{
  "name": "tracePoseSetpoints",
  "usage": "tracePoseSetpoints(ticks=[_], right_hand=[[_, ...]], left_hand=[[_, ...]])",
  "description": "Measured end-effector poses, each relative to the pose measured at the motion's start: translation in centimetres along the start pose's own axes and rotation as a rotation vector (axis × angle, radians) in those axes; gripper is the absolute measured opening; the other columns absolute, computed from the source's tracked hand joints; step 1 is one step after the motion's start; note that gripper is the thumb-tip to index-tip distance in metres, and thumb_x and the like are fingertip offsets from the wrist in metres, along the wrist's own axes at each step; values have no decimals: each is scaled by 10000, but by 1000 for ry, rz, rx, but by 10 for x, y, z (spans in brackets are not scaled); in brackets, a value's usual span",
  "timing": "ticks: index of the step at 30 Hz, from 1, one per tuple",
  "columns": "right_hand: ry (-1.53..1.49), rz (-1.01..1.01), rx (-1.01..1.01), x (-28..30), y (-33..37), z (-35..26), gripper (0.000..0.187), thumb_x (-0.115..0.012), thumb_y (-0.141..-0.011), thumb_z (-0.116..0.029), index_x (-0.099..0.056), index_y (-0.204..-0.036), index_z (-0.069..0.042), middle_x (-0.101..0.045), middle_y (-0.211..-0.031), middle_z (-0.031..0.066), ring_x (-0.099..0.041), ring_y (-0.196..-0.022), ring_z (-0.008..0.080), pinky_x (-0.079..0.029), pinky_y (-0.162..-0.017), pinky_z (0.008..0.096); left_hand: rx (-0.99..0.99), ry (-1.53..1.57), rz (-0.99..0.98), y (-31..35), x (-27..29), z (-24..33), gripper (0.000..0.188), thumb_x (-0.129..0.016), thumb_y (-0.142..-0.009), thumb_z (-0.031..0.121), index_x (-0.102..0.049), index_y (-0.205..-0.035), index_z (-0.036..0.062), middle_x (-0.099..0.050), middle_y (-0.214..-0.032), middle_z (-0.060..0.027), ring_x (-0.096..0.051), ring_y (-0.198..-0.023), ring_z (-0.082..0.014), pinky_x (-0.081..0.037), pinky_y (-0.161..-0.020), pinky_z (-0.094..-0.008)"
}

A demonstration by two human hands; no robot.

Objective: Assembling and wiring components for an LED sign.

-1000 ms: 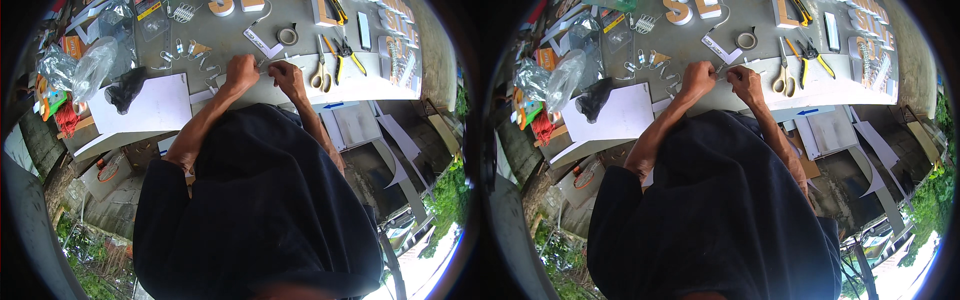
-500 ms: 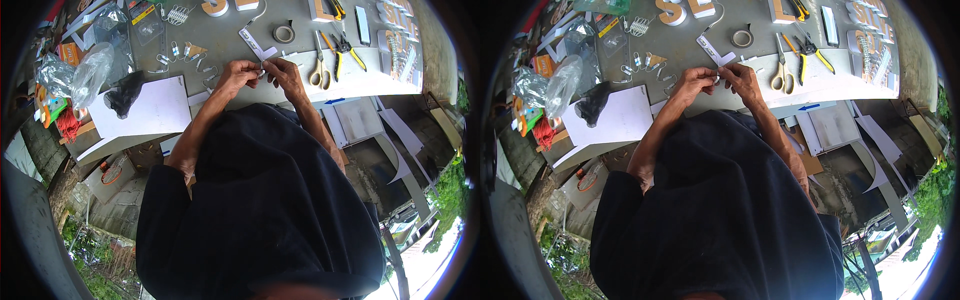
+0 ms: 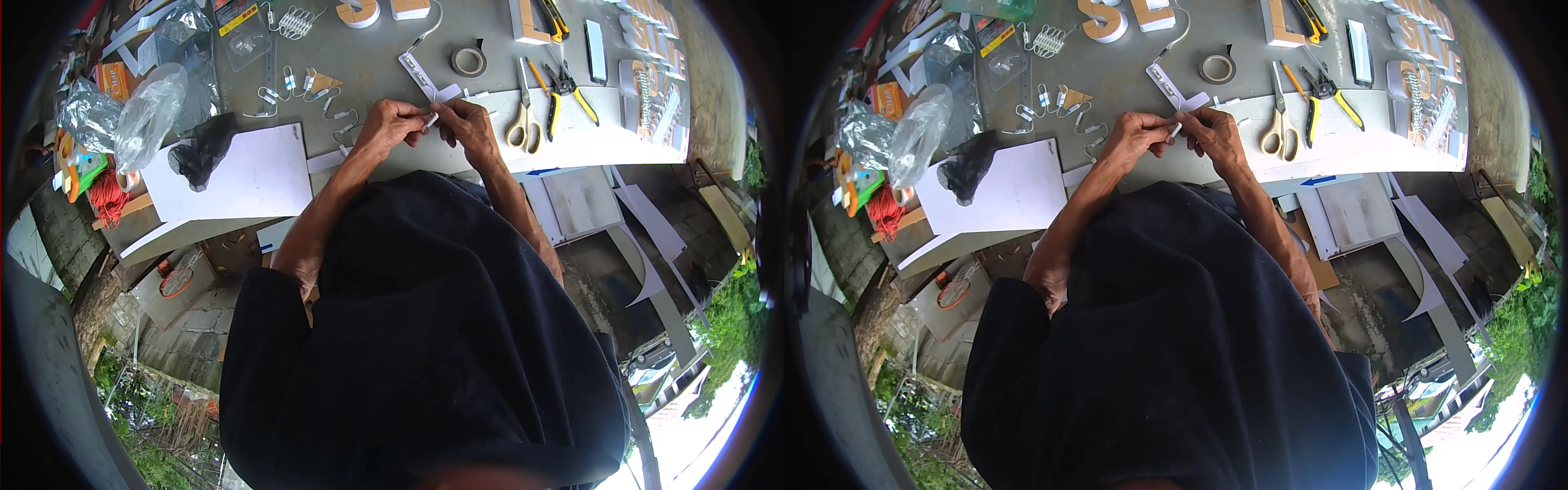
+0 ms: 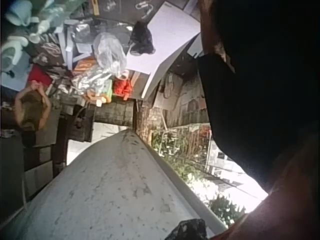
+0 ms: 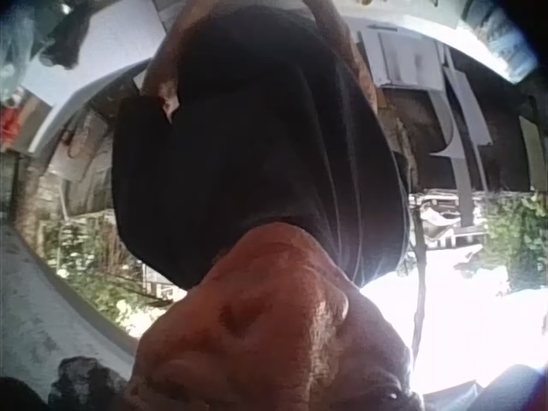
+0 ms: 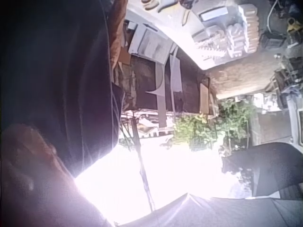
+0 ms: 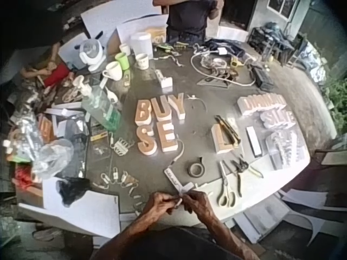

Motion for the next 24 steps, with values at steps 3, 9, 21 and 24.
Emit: tracePoseSetpoints(ticks=[3, 9, 21, 24], right_hand=[[50, -11, -23, 1, -1, 1, 323, -744, -923, -293, -702, -894, 27, -631, -651, 39, -547, -519, 87, -400, -450, 236], [-45, -61, -6, 2, -3, 8, 300, -746, -921, -267, -685, -842, 16, -642, -675, 48, -557, -543, 95, -411, -469, 245], [560, 270, 217, 29, 15, -7, 146, -668, -876, -95, -687, -997, -15, -688, -811, 125, -656, -650, 268, -539, -639, 371], [1041, 461, 545, 30, 35, -31, 344, -735, -814, -83, -610, -1134, -52, -640, -1121, 166, -652, -972, 312, -539, -834, 412]], left_hand=[[13, 49, -17, 0, -1, -4, 181, -696, -921, 81, -733, -1022, -65, -720, -806, -122, -636, -614, -136, -540, -559, -284], [38, 170, -38, -5, -1, -18, 138, -690, -904, 59, -737, -974, -51, -720, -827, -135, -640, -612, -155, -542, -579, -297], [54, 271, 11, 0, -4, -19, 120, -686, -912, 65, -750, -989, -2, -726, -831, -95, -645, -632, -143, -533, -612, -285], [67, 244, 64, 3, -4, -13, 146, -720, -906, 115, -752, -996, 4, -730, -840, -92, -654, -651, -141, -530, -607, -283]])
Point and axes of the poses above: each hand's wrist, its own y-axis away from the middle knuckle, its own x-axis out of the back of the hand, z = x × y, the point moved 6 cm from there along -y, towards the middle knuckle
